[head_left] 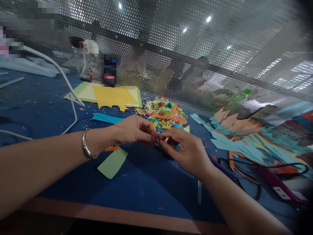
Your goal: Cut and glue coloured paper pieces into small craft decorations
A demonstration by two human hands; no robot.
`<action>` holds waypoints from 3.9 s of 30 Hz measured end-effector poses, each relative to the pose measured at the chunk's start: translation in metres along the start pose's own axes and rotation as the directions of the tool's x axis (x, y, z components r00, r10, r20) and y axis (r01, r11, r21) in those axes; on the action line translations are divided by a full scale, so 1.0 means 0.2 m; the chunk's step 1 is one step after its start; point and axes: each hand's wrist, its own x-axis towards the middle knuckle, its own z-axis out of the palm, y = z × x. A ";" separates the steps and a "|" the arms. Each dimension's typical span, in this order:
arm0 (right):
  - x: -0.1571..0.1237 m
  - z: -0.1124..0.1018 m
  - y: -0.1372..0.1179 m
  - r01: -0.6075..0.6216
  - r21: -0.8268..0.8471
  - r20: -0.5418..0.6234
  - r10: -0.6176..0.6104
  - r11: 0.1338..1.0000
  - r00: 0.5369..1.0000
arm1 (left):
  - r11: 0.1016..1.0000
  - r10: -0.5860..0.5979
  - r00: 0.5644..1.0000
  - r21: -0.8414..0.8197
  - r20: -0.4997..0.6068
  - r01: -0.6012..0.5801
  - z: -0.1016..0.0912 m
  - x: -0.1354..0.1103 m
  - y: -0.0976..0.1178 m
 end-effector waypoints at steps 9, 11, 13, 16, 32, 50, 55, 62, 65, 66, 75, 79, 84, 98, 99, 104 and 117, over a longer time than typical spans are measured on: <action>0.00 0.00 0.01 -0.005 -0.010 0.021 0.006 1.000 1.000 | 0.999 -0.031 0.994 0.032 -0.105 0.034 0.05 -0.02 0.01; 0.00 0.00 0.01 -0.010 -0.009 0.026 0.010 1.000 1.000 | 0.996 0.012 0.994 0.089 -0.106 -0.002 0.05 -0.01 -0.01; 0.00 0.01 0.01 -0.015 -0.010 0.021 0.015 1.000 1.000 | 0.983 0.075 0.993 0.173 -0.088 -0.059 0.04 -0.01 -0.02; 0.00 0.00 0.01 -0.021 -0.010 0.014 0.021 1.000 1.000 | 0.891 0.222 0.974 0.416 -0.048 -0.182 0.03 -0.01 -0.02; 0.01 0.01 0.02 0.001 -0.018 -0.001 -0.001 1.000 1.000 | 0.564 0.430 0.903 0.772 0.028 -0.293 0.02 0.00 -0.06; 0.01 0.03 -0.01 -0.005 0.031 0.018 0.004 1.000 1.000 | 0.840 0.362 0.903 0.502 -0.232 -0.208 0.09 0.00 -0.07; 0.01 0.02 0.00 0.018 0.047 0.000 -0.018 0.999 1.000 | 0.953 0.264 0.933 0.213 -0.245 -0.215 0.11 0.00 -0.09; 0.01 0.03 0.02 0.051 0.003 0.030 -0.051 0.999 0.998 | 0.873 0.280 0.944 0.455 -0.173 -0.175 0.06 -0.01 -0.08; 0.01 0.04 0.03 0.054 0.003 0.065 -0.054 0.999 0.996 | 0.739 0.295 0.943 0.662 -0.151 -0.126 0.05 -0.03 -0.05; 0.01 0.04 0.03 0.053 0.008 0.075 -0.054 0.999 0.996 | 0.706 0.295 0.945 0.700 -0.145 -0.112 0.05 -0.04 -0.04; 0.02 0.02 0.02 0.035 0.036 0.109 -0.039 0.999 0.993 | 0.601 0.301 0.943 0.796 -0.139 -0.074 0.08 -0.05 -0.01; 0.02 0.01 0.01 0.017 0.068 0.063 -0.021 0.998 0.998 | 0.631 0.345 0.922 0.771 -0.173 -0.091 0.10 -0.05 -0.01; 0.02 0.00 -0.01 -0.011 0.060 0.086 0.006 0.998 0.996 | 0.637 0.351 0.917 0.766 -0.191 -0.084 0.11 -0.06 -0.02; 0.02 0.01 0.01 -0.043 0.047 0.080 0.039 0.998 0.996 | 0.640 0.413 0.892 0.756 -0.186 -0.139 0.11 -0.04 -0.06; 0.02 0.01 0.01 -0.041 0.045 0.078 0.037 0.998 0.996 | 0.647 0.404 0.895 0.751 -0.188 -0.134 0.11 -0.04 -0.05; 0.02 0.01 0.01 -0.035 0.023 0.086 0.033 0.999 0.996 | 0.653 0.417 0.894 0.739 -0.164 -0.169 0.11 -0.04 -0.04; 0.03 0.03 0.03 -0.106 0.018 0.129 0.103 0.994 0.986 | 0.765 0.365 0.917 0.613 -0.159 -0.197 0.08 0.02 -0.09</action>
